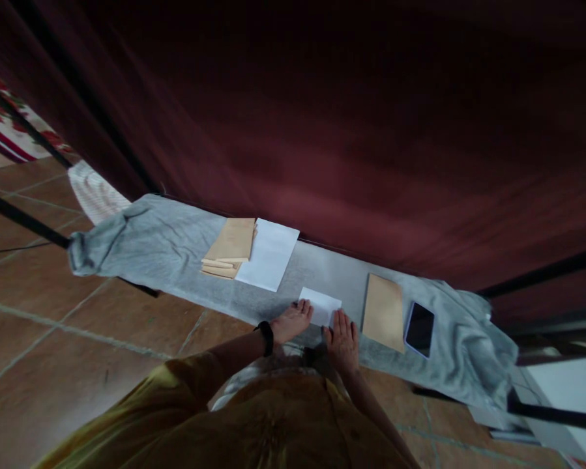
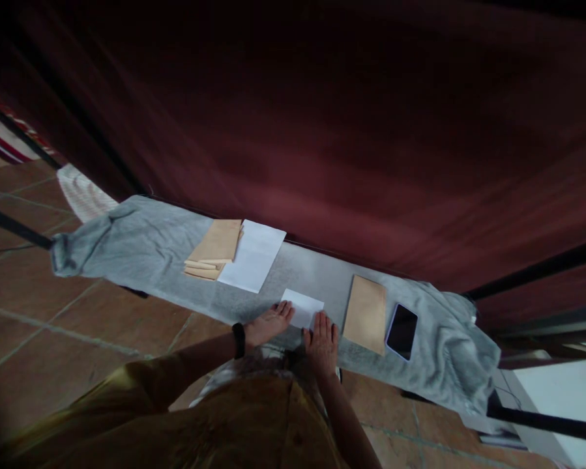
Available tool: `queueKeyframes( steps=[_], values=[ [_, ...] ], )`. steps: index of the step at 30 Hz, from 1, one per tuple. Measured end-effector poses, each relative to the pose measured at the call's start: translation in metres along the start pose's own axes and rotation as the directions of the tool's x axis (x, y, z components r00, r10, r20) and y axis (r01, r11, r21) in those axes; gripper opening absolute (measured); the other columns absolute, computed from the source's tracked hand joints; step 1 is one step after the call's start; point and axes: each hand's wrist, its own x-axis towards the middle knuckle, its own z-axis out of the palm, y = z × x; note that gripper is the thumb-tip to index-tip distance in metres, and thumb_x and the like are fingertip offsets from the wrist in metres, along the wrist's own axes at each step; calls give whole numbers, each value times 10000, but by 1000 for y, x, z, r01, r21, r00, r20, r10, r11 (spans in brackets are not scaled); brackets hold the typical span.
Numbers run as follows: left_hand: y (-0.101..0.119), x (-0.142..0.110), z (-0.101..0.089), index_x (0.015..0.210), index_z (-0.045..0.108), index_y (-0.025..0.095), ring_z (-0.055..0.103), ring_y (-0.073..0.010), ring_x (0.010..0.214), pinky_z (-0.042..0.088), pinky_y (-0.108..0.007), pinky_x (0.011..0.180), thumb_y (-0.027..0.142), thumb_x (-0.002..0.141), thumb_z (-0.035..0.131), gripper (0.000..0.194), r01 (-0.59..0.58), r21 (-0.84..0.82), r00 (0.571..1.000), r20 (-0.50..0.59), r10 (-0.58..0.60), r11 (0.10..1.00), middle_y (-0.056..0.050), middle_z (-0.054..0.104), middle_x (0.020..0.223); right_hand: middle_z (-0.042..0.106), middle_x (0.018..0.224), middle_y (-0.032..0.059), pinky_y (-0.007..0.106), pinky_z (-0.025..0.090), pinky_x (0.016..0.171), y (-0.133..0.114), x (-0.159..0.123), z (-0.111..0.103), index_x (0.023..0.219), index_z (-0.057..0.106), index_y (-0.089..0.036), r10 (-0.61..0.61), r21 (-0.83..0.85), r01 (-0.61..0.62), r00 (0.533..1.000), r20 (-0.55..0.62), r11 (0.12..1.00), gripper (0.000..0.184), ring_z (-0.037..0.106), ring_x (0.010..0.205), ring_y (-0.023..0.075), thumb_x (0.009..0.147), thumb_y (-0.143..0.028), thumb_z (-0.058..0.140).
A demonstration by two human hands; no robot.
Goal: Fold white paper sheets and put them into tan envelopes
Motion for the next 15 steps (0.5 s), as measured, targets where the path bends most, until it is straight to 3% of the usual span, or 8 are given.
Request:
queueKeyframes(
  steps=[9,15],
  values=[
    [-1,2,-10,1411,499,118,552,-301,1339,495,-471,1041,-22,867,416,567,-31,22,999,9,30,999,-214,573,1434,546,1476,210,513,303,1150,4,5,-3,1474,480,-82,-12,27,11,999,39,1000,548,476,1377,313,1022,-383,407],
    [-9,5,-23,1295,607,163,606,-251,1245,457,-435,1061,15,892,447,458,88,-213,996,20,-86,973,-142,657,1332,643,1383,126,474,358,1150,14,18,-16,1353,630,-197,4,139,-14,997,71,990,427,563,1297,267,968,-251,456]
  ],
)
